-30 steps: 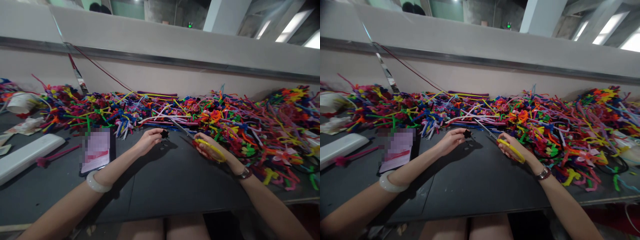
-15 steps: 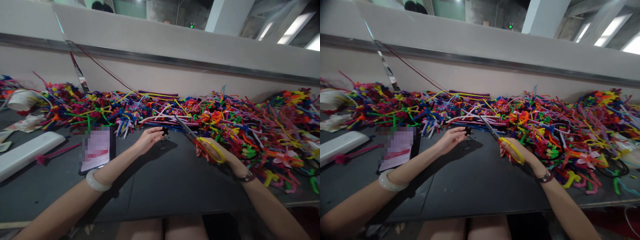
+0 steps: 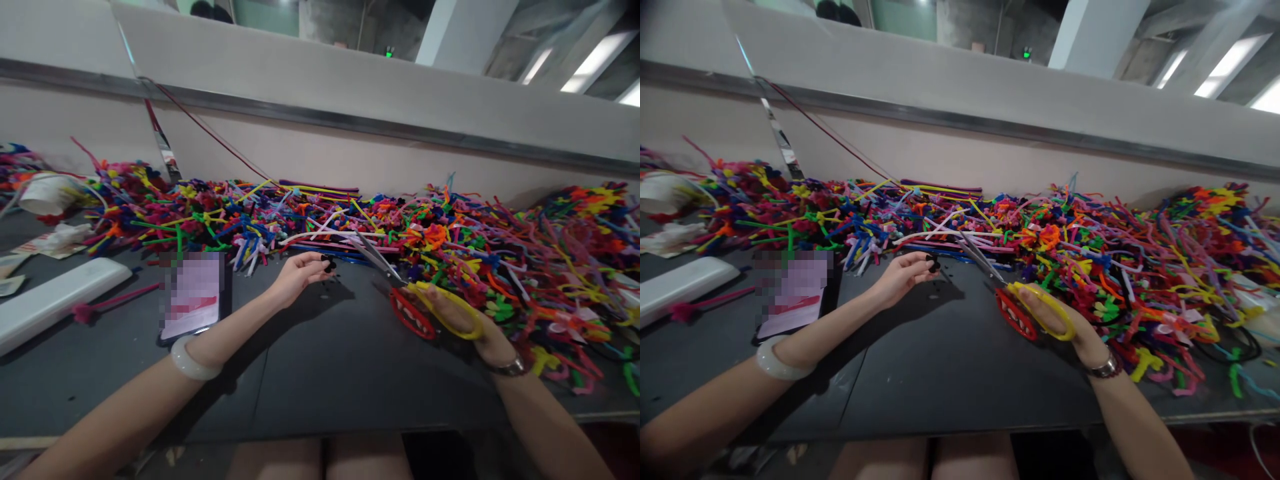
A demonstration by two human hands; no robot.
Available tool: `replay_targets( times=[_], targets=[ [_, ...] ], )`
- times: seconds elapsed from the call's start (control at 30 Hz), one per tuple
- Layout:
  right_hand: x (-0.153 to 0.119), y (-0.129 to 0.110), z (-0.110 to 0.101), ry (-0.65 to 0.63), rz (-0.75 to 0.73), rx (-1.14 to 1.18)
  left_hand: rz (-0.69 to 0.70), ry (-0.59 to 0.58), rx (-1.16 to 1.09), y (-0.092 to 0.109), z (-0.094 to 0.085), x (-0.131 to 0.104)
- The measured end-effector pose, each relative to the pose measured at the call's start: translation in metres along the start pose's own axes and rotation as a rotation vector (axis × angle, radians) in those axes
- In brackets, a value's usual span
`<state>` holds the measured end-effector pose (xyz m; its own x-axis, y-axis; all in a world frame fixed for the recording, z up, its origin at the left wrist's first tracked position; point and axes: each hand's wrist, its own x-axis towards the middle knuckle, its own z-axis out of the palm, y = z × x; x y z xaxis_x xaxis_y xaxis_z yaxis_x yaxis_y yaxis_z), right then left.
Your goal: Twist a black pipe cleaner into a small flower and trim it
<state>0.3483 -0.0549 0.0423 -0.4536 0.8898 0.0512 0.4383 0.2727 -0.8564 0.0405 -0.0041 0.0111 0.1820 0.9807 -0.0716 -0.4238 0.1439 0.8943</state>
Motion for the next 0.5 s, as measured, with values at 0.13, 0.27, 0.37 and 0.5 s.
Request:
replay_targets(
  times=[0.13,0.27,0.37,0.5],
  targets=[
    [0.000,-0.015,0.005,-0.103,0.001,0.003,0.078,0.013,0.041,-0.002,0.001,-0.001],
    [0.005,-0.027,0.014,-0.235,0.023,0.019,0.126,0.027,0.048,-0.003,0.002,-0.001],
    [0.007,-0.028,0.016,-0.199,0.021,-0.010,0.141,0.038,0.060,-0.003,0.002,-0.001],
    [0.012,-0.030,0.017,-0.258,0.020,-0.086,0.169,0.023,0.092,-0.004,0.001,-0.001]
  ],
)
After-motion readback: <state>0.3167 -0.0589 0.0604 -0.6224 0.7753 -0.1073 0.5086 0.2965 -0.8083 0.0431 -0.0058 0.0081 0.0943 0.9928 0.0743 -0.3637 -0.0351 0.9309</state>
